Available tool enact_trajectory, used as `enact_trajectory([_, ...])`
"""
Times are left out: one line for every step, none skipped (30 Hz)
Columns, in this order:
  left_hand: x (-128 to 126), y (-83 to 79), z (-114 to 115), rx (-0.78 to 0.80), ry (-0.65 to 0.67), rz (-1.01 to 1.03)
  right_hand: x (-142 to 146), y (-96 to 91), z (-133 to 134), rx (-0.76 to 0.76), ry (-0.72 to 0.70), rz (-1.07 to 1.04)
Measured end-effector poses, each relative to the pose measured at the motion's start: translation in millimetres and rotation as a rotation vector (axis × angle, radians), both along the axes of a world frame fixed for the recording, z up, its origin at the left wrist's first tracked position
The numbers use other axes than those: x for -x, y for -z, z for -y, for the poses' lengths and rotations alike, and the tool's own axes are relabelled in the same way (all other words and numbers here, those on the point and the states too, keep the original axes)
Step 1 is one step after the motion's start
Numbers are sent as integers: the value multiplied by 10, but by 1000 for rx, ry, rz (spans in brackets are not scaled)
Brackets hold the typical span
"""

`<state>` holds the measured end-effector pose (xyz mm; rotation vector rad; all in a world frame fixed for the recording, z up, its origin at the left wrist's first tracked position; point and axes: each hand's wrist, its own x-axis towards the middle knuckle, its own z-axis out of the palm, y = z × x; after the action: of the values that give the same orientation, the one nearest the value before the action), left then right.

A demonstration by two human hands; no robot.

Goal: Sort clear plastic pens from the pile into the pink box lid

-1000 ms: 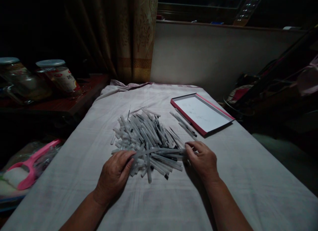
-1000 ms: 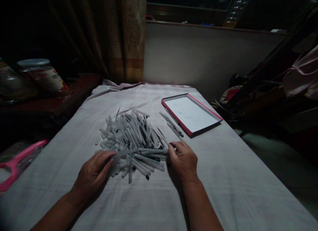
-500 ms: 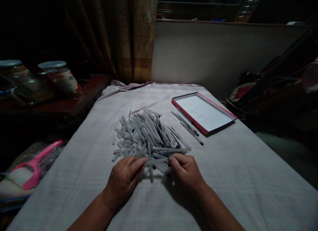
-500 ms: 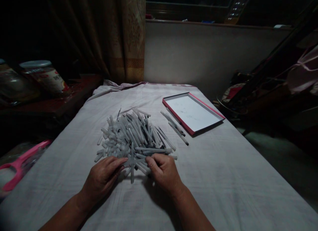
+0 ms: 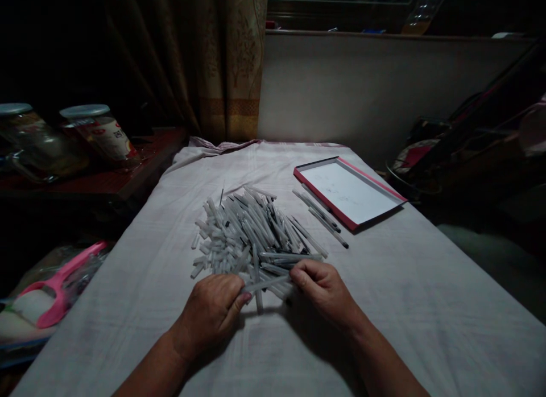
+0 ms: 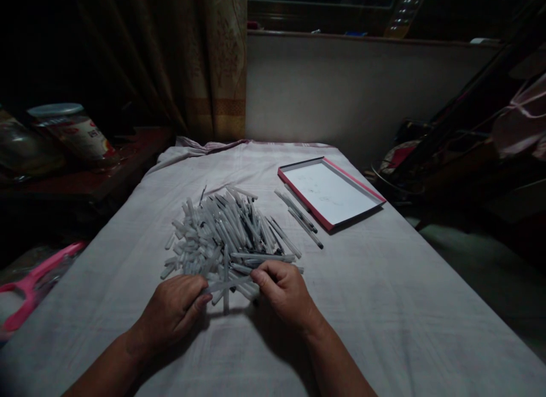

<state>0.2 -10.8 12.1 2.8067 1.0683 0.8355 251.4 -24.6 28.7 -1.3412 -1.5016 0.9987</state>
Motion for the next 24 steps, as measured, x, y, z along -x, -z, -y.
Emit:
enact_trajectory([46,3,-18,27,-6,7,-69,-25,-5,-35,49,-6])
enact_trajectory([98,6,-40,55,-27,29,-151,-42,-16,-74,128,-16])
enact_trajectory([150,8,-66,73,-69,59,-241,-46,-34,-109,244,-34])
enact_trajectory([195,9,-94,64,-120,107,-331,-34,-57,-133,354,-45])
enact_trajectory([228,7,-120,52,-161,142,-414,-5,-84,-162,462,-41])
enact_trajectory([246,4,-144,41,-197,170,-482,39,-114,-188,551,-22])
enact_trajectory([250,2,-165,15,-212,201,-530,93,-144,-209,614,5])
enact_trajectory([245,2,-183,-8,-222,215,-558,154,-172,-223,653,43])
enact_trajectory([237,7,-198,-31,-229,220,-566,214,-195,-236,671,89])
enact_trajectory([232,19,-211,-52,-237,217,-560,268,-211,-250,675,143])
enact_trajectory([235,38,-224,-66,-256,204,-543,313,-222,-256,662,201])
enact_trajectory([249,64,-237,-76,-284,191,-522,347,-226,-260,641,258])
enact_trajectory([271,95,-250,-77,-323,174,-503,370,-225,-261,614,310])
enact_trajectory([300,128,-264,-72,-362,158,-491,384,-222,-259,584,356])
enact_trajectory([331,162,-277,-63,-384,141,-488,390,-218,-260,558,394])
enact_trajectory([360,193,-290,-52,-399,131,-499,390,-217,-267,540,427])
enact_trajectory([385,220,-302,-39,-408,131,-522,387,-221,-279,535,458])
enact_trajectory([403,240,-311,-25,-415,139,-558,381,-233,-294,538,490])
enact_trajectory([414,253,-320,-11,-424,154,-602,370,-255,-310,547,523])
enact_trajectory([418,258,-327,4,-435,172,-651,355,-290,-326,556,562])
enact_trajectory([416,258,-333,15,-446,190,-699,332,-339,-339,560,607])
enact_trajectory([411,254,-339,23,-453,206,-741,301,-402,-342,551,659])
enact_trajectory([404,247,-345,26,-461,219,-773,261,-479,-335,530,721])
enact_trajectory([397,239,-350,23,-468,230,-790,213,-567,-308,499,792])
